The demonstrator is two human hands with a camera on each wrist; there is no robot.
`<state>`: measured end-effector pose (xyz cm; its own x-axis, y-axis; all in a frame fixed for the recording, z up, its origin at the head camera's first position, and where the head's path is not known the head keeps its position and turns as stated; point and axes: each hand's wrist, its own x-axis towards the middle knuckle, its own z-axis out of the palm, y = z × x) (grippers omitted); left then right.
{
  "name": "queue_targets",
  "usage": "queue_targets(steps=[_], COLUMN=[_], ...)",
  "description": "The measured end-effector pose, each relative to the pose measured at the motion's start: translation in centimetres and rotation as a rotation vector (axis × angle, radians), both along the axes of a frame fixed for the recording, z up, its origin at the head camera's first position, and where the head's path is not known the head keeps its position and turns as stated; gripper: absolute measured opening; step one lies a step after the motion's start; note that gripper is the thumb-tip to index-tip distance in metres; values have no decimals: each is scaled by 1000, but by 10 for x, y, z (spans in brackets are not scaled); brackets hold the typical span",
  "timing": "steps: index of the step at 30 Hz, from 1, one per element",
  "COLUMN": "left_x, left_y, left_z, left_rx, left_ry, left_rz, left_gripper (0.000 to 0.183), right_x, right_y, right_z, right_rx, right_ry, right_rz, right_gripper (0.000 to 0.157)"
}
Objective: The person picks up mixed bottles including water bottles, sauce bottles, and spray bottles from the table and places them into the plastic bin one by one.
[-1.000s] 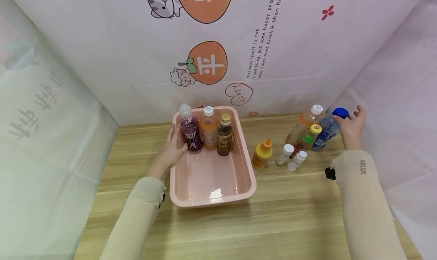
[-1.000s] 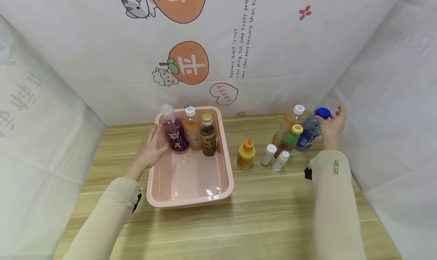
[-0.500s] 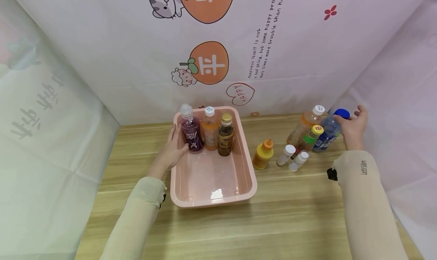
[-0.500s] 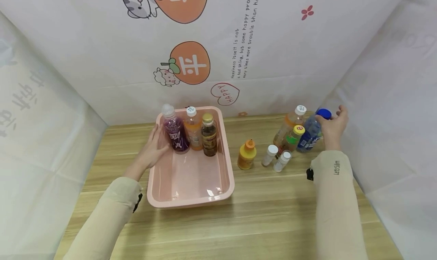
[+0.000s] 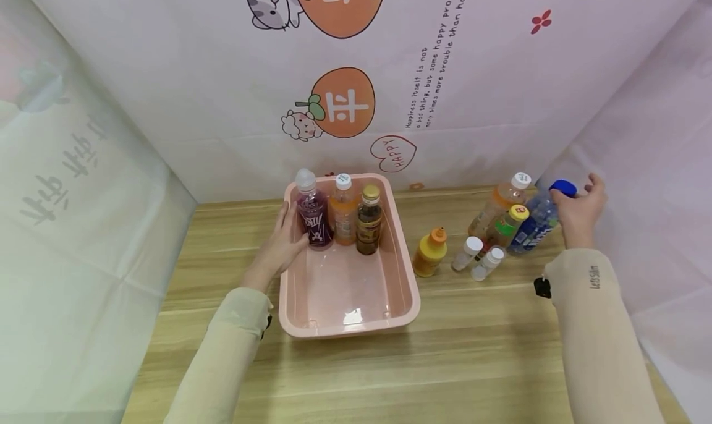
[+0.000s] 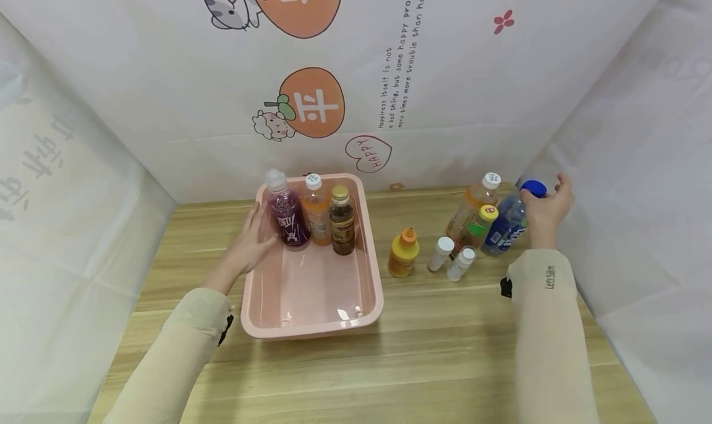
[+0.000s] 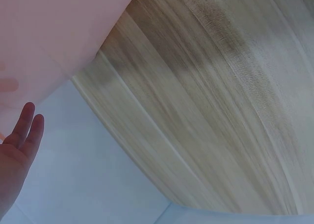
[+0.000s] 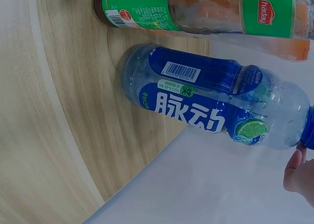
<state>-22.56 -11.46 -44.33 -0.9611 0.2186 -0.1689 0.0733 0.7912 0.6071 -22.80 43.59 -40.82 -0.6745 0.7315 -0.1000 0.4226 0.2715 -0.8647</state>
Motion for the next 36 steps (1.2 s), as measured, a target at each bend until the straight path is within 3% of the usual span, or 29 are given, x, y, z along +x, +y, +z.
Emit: queue_targets(steps=[12, 20, 28, 36], left_x=[-1, 0, -1, -1], left_y=[1, 1, 0, 0], left_z=[-2, -1, -2, -1], left_rx=[12, 21, 17, -5], left_ry=[-2, -4, 7, 24], left_rz=[-2, -1, -4, -6], left_gripper=[85, 85, 85, 84], right_x=[11, 17, 22, 24], right_y=[0, 1, -3, -4], right_z=[2, 10, 31, 62], right_rx=[-44, -201, -334, -384], right_ry=[83, 249, 396, 511], right_rz=[-46, -100, -124, -81], right_gripper=[76, 76, 78, 83])
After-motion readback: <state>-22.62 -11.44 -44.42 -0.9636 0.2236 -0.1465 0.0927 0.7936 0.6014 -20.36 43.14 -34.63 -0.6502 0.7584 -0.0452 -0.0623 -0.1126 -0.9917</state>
